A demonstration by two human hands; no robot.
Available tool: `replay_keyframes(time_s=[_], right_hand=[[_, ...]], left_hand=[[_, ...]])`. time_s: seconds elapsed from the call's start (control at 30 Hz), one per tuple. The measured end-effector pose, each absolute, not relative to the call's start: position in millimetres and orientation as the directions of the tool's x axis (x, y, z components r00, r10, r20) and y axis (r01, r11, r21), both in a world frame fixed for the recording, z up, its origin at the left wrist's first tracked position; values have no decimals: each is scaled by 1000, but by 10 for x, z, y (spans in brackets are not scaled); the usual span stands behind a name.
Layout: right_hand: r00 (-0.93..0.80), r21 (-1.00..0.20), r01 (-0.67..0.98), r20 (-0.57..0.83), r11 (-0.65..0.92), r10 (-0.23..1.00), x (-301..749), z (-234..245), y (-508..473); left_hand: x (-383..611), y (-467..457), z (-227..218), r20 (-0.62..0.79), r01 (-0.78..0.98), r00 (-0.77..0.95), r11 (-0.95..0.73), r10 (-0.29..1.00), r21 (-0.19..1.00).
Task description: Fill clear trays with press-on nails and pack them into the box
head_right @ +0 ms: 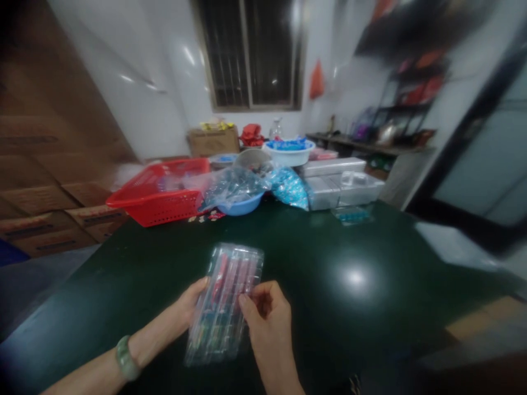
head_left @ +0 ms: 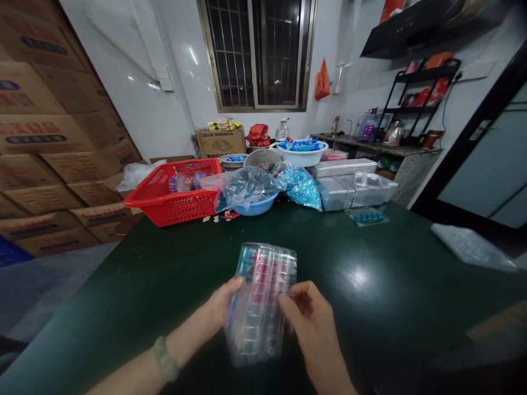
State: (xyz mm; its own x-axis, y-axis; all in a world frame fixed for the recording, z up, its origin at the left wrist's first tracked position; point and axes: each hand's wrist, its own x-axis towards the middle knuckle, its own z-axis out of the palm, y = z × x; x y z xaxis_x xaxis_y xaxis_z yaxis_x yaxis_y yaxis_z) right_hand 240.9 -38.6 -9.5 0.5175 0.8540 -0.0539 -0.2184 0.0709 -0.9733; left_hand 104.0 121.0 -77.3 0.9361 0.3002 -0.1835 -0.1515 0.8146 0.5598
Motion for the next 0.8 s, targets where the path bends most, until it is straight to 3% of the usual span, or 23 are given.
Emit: replay_keyframes(time_s=[0.47,0.7,0.8], right_hand=[[514,-990,-125,-14,59,857,2451,-277,-252],[529,-999,-47,-47,-26,847,2431,-362,-189],[505,-999,-34,-23,-7,863,2403,-358,-163]], left_hand=[[1074,1148,-568,-255,-229,814,692,521,685],[1045,1192,-570,-389,-202,650,642,653,740],[996,1231,-558,-455,-179,613,675,646,716]])
